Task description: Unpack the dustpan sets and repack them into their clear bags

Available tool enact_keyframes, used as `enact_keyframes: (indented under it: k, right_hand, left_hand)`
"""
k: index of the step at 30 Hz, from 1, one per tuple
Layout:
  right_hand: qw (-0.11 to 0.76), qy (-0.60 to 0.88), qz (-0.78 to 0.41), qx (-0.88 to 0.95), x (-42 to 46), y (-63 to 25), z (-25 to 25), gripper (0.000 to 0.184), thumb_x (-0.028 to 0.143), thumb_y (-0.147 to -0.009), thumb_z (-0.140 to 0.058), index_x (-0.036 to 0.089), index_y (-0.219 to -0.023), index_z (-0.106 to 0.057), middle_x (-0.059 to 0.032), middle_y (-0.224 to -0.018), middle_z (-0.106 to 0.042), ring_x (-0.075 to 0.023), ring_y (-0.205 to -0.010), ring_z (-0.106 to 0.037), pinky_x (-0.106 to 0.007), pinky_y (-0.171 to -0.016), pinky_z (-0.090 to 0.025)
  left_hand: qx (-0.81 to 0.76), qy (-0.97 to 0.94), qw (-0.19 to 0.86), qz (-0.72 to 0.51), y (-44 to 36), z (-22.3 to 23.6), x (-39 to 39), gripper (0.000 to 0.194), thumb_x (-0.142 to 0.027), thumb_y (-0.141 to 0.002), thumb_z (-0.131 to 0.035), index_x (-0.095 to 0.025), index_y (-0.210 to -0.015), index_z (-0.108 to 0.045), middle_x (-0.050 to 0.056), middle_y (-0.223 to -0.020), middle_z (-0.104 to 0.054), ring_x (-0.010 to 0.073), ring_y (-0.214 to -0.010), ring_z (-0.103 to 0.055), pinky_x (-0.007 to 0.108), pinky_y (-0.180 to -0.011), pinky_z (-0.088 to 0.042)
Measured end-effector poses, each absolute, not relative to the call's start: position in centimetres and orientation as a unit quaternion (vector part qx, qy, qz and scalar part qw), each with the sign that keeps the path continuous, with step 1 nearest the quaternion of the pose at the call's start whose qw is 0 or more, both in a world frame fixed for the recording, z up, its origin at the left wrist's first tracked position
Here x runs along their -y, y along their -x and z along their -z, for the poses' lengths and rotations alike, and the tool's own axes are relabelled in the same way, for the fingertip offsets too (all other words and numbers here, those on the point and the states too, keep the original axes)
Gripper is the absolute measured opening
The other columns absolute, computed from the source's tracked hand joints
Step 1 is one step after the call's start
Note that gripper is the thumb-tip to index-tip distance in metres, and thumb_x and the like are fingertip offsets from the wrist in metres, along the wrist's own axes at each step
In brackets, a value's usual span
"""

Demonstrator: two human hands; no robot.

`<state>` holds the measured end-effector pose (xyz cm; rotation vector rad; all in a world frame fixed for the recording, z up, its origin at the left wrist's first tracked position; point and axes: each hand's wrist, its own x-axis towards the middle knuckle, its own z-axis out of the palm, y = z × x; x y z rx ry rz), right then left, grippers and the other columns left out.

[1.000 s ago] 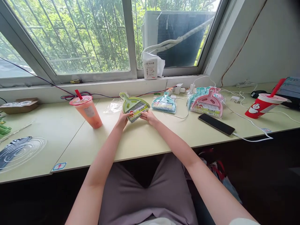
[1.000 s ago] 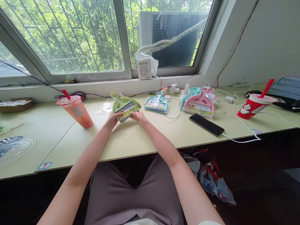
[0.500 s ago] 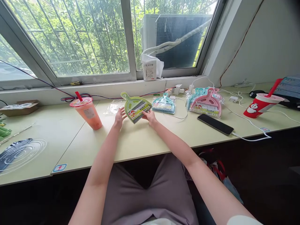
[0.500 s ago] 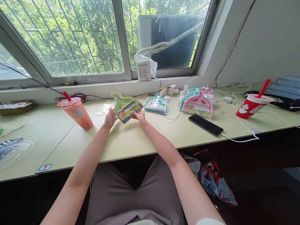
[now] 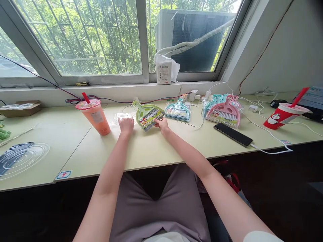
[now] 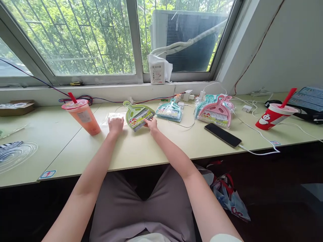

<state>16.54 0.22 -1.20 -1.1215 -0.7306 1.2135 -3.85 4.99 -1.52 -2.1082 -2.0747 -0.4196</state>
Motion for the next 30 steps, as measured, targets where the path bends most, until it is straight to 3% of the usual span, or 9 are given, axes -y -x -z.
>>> enact_keyframes:
  k: [2, 5, 9, 15, 18, 23, 25, 28, 30]
  right_hand:
    - [0.618, 0.490, -0.527, 0.317, -0.1, -16.5, 1.1, 0.018, 0.007, -0.089, -0.069, 0.020, -0.088, -0.056, -0.0006, -0.088, -0.072, -0.0111, -0.069, -0.071, -0.031, -0.082, -0.066]
    - [0.615, 0.496, -0.525, 0.315, 0.0, -16.5, 1.1, 0.018, 0.007, -0.088, -0.069, 0.020, -0.089, -0.056, -0.0007, -0.089, -0.073, -0.0107, -0.069, -0.071, -0.031, -0.082, -0.066]
    - [0.615, 0.499, -0.523, 0.315, 0.1, -16.4, 1.0, 0.019, 0.007, -0.088, -0.069, 0.020, -0.089, -0.055, -0.0014, -0.089, -0.073, -0.0107, -0.068, -0.071, -0.030, -0.081, -0.066]
    - [0.623, 0.495, -0.521, 0.311, 0.1, -16.3, 1.2, 0.024, 0.008, -0.084, -0.074, 0.020, -0.091, -0.054, -0.0035, -0.095, -0.076, -0.0145, -0.079, -0.075, -0.032, -0.084, -0.066]
    - [0.626, 0.496, -0.518, 0.307, 0.0, -16.4, 1.3, 0.023, 0.007, -0.085, -0.072, 0.020, -0.090, -0.054, -0.0035, -0.096, -0.075, -0.0147, -0.081, -0.075, -0.033, -0.085, -0.066]
    - [0.634, 0.511, -0.500, 0.294, -0.4, -16.5, 1.7, 0.019, 0.008, -0.086, -0.069, 0.021, -0.092, -0.055, -0.0029, -0.101, -0.074, -0.0133, -0.081, -0.073, -0.032, -0.084, -0.065]
    - [0.635, 0.515, -0.496, 0.293, -0.5, -16.6, 1.8, 0.019, 0.009, -0.087, -0.069, 0.021, -0.093, -0.056, -0.0029, -0.104, -0.073, -0.0123, -0.080, -0.072, -0.032, -0.084, -0.065]
    - [0.629, 0.521, -0.497, 0.292, -0.5, -16.8, 1.9, 0.021, 0.009, -0.086, -0.070, 0.021, -0.094, -0.055, -0.0035, -0.105, -0.073, -0.0126, -0.079, -0.071, -0.032, -0.084, -0.065]
    - [0.625, 0.525, -0.499, 0.291, -0.6, -16.8, 1.9, 0.019, 0.010, -0.087, -0.069, 0.021, -0.094, -0.054, -0.0040, -0.104, -0.073, -0.0126, -0.079, -0.071, -0.032, -0.085, -0.065]
  left_hand:
    - [0.706, 0.684, 0.108, 0.146, 3.9, 1.2, -4.8, 0.049, -0.033, -0.102, -0.031, -0.007, -0.116, -0.070, 0.024, -0.119, -0.068, 0.0367, -0.125, -0.056, 0.057, -0.123, -0.015]
    - [0.703, 0.675, 0.128, 0.184, 3.7, 1.0, -4.4, 0.049, -0.038, -0.097, -0.048, -0.006, -0.133, -0.057, 0.027, -0.131, -0.060, 0.0409, -0.130, -0.049, 0.059, -0.114, -0.029]
    - [0.690, 0.681, 0.102, 0.220, 3.4, 0.8, -3.9, 0.052, -0.037, -0.097, -0.049, -0.009, -0.141, -0.048, 0.026, -0.135, -0.057, 0.0408, -0.133, -0.047, 0.052, -0.108, -0.039]
    - [0.582, 0.798, -0.027, 0.153, 4.0, 2.3, -4.8, 0.062, -0.039, -0.100, -0.039, -0.019, -0.158, -0.034, 0.014, -0.166, -0.031, 0.0349, -0.156, -0.018, 0.057, -0.122, -0.023]
    - [0.570, 0.806, -0.068, 0.143, 4.2, 2.5, -5.4, 0.054, -0.037, -0.100, -0.035, -0.015, -0.146, -0.052, 0.018, -0.155, -0.047, 0.0373, -0.148, -0.036, 0.060, -0.122, -0.021]
    - [0.678, 0.698, 0.032, 0.229, 4.1, 1.8, -5.4, 0.044, -0.024, -0.097, -0.035, -0.007, -0.121, -0.067, 0.024, -0.115, -0.069, 0.0352, -0.120, -0.062, 0.053, -0.124, -0.015]
    - [0.719, 0.647, 0.055, 0.247, 4.2, 1.5, -5.2, 0.044, -0.030, -0.096, -0.040, -0.005, -0.125, -0.063, 0.026, -0.115, -0.069, 0.0391, -0.125, -0.057, 0.059, -0.123, -0.014]
    - [0.721, 0.636, 0.068, 0.266, 4.4, 1.6, -4.8, 0.060, -0.040, -0.093, -0.052, -0.005, -0.141, -0.050, 0.030, -0.139, -0.056, 0.0444, -0.143, -0.037, 0.066, -0.121, -0.009]
    - [0.695, 0.668, 0.052, 0.261, 4.4, 1.8, -4.7, 0.068, -0.040, -0.094, -0.051, -0.007, -0.152, -0.040, 0.028, -0.154, -0.043, 0.0428, -0.150, -0.025, 0.065, -0.122, -0.009]
